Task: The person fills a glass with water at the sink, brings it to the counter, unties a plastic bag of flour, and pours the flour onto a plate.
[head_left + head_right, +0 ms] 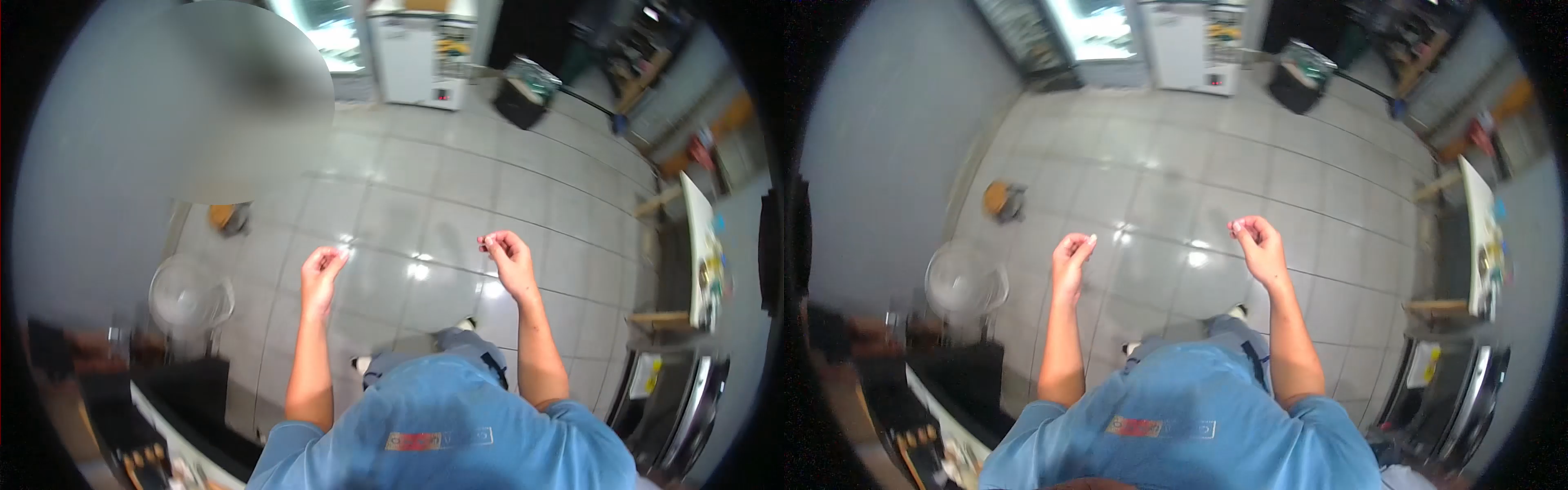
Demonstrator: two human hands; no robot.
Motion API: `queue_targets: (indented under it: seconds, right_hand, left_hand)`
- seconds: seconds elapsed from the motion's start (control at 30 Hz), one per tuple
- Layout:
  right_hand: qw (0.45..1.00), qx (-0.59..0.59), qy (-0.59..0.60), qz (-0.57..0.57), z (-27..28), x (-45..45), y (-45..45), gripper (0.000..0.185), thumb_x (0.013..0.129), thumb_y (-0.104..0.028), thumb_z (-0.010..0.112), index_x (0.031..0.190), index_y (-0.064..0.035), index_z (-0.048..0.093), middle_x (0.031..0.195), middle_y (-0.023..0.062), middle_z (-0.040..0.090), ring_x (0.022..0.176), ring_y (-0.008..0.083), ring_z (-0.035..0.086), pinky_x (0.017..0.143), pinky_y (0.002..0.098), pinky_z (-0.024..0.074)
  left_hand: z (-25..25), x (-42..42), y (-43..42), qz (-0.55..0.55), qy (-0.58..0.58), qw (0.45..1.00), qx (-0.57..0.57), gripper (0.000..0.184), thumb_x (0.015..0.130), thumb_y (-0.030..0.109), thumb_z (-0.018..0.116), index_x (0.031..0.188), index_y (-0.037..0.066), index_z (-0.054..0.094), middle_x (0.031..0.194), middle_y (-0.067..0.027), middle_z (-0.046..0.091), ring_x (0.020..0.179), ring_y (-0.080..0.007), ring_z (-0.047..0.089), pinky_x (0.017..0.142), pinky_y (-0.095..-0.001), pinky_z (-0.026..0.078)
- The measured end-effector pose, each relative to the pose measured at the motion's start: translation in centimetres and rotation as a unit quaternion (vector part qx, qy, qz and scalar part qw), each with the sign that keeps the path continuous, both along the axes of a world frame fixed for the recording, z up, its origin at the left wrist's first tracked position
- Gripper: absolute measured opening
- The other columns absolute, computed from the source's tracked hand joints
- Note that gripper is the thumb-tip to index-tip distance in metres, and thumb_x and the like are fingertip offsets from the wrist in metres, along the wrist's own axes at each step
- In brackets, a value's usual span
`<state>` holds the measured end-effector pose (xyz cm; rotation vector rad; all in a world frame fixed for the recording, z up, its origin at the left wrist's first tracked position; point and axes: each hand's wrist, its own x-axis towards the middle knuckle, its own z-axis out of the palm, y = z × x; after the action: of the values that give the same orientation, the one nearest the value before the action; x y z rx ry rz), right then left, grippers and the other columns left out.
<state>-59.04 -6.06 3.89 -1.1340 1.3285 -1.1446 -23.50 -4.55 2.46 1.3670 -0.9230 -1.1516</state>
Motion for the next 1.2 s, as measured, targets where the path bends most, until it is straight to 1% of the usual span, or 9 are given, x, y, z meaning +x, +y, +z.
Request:
queue_targets:
  seconds: [0.1,0.2,0.43,0.67,0.8,0.87,1.03,1.1,1.2]
  right_hand:
    - [0.989,-0.021,0.045,-0.139,0.5,-15.3,0.6,0.014,0.096,-0.014,0.060,0.099,-0.0001,0.061,0.098,0.0066,0.069,0.088,0.0118,0.062,0.083,0.0267,0.0499]
    - [0.957,-0.047,0.079,-0.276,3.0,-27.7,4.7,0.014,0.096,-0.015,0.060,0.097,-0.0008,0.062,0.099,0.0057,0.069,0.089,0.0108,0.061,0.084,0.0262,0.0489]
    - [0.847,-0.042,0.057,-0.527,3.9,-42.5,12.8,0.011,0.097,-0.017,0.060,0.100,-0.0066,0.061,0.103,0.0047,0.069,0.089,0.0106,0.062,0.075,0.0251,0.0455]
    - [0.740,-0.028,0.041,-0.671,1.5,-50.6,14.0,0.009,0.095,-0.016,0.062,0.098,-0.0084,0.057,0.100,0.0060,0.070,0.086,0.0113,0.064,0.071,0.0224,0.0453]
    - [0.668,-0.026,0.016,-0.743,2.1,-56.2,11.1,0.009,0.094,-0.016,0.063,0.098,-0.0100,0.057,0.101,0.0070,0.069,0.087,0.0113,0.065,0.071,0.0223,0.0458]
    - [0.659,-0.033,0.015,-0.751,2.8,-58.4,9.5,0.009,0.094,-0.016,0.063,0.097,-0.0101,0.056,0.102,0.0076,0.069,0.087,0.0114,0.065,0.071,0.0226,0.0460]
    - [0.633,-0.032,0.018,-0.773,2.3,-63.9,7.1,0.008,0.094,-0.014,0.062,0.093,-0.0109,0.054,0.106,0.0092,0.069,0.088,0.0122,0.065,0.073,0.0237,0.0461]
    - [0.615,-0.051,0.005,-0.787,1.3,-66.2,7.2,0.009,0.091,-0.006,0.061,0.089,-0.0085,0.052,0.105,0.0112,0.067,0.086,0.0135,0.062,0.073,0.0252,0.0461]
    - [0.583,-0.044,-0.035,-0.810,-0.9,-70.4,8.8,0.014,0.090,-0.004,0.061,0.091,-0.0091,0.047,0.106,0.0131,0.066,0.086,0.0143,0.062,0.073,0.0247,0.0461]
  left_hand:
    - [-0.7,-15.0,-7.0,-0.109,0.012,0.993,0.044,0.012,0.087,0.016,0.074,0.089,0.006,0.067,0.080,0.0037,0.061,0.075,-0.0057,0.054,0.067,-0.0215,0.041]
    - [-0.5,-28.8,-9.6,-0.235,0.017,0.970,0.055,0.015,0.088,0.018,0.073,0.092,0.005,0.067,0.081,0.0023,0.062,0.076,-0.0065,0.055,0.067,-0.0225,0.042]
    - [1.2,-54.5,-15.4,-0.466,0.062,0.882,0.027,0.012,0.090,0.015,0.068,0.096,0.006,0.063,0.083,0.0010,0.060,0.076,-0.0078,0.056,0.067,-0.0232,0.042]
    - [-0.2,-73.2,-22.6,-0.583,0.073,0.809,0.031,0.007,0.088,0.010,0.065,0.089,0.009,0.059,0.081,0.0012,0.059,0.076,-0.0083,0.055,0.067,-0.0234,0.041]
    - [0.6,-83.2,-27.6,-0.640,0.090,0.762,0.043,0.008,0.084,0.005,0.056,0.085,0.012,0.052,0.081,0.0010,0.059,0.076,-0.0105,0.056,0.067,-0.0254,0.041]
    - [1.5,-88.0,-29.6,-0.659,0.083,0.747,0.040,0.010,0.083,0.005,0.057,0.084,0.012,0.051,0.081,-0.0001,0.056,0.074,-0.0111,0.052,0.066,-0.0249,0.038]
    - [1.6,-99.0,-31.5,-0.705,0.060,0.706,0.035,0.014,0.087,0.013,0.063,0.083,0.014,0.050,0.077,0.0012,0.056,0.074,-0.0103,0.052,0.067,-0.0252,0.038]
    - [1.0,-102.9,-30.8,-0.726,0.044,0.685,0.043,0.018,0.090,0.021,0.066,0.083,0.014,0.051,0.075,0.0019,0.055,0.073,-0.0095,0.053,0.066,-0.0246,0.038]
    - [0.0,-108.6,-29.2,-0.737,0.027,0.670,0.085,0.020,0.091,0.024,0.067,0.084,0.013,0.053,0.075,0.0020,0.056,0.072,-0.0088,0.053,0.065,-0.0240,0.038]
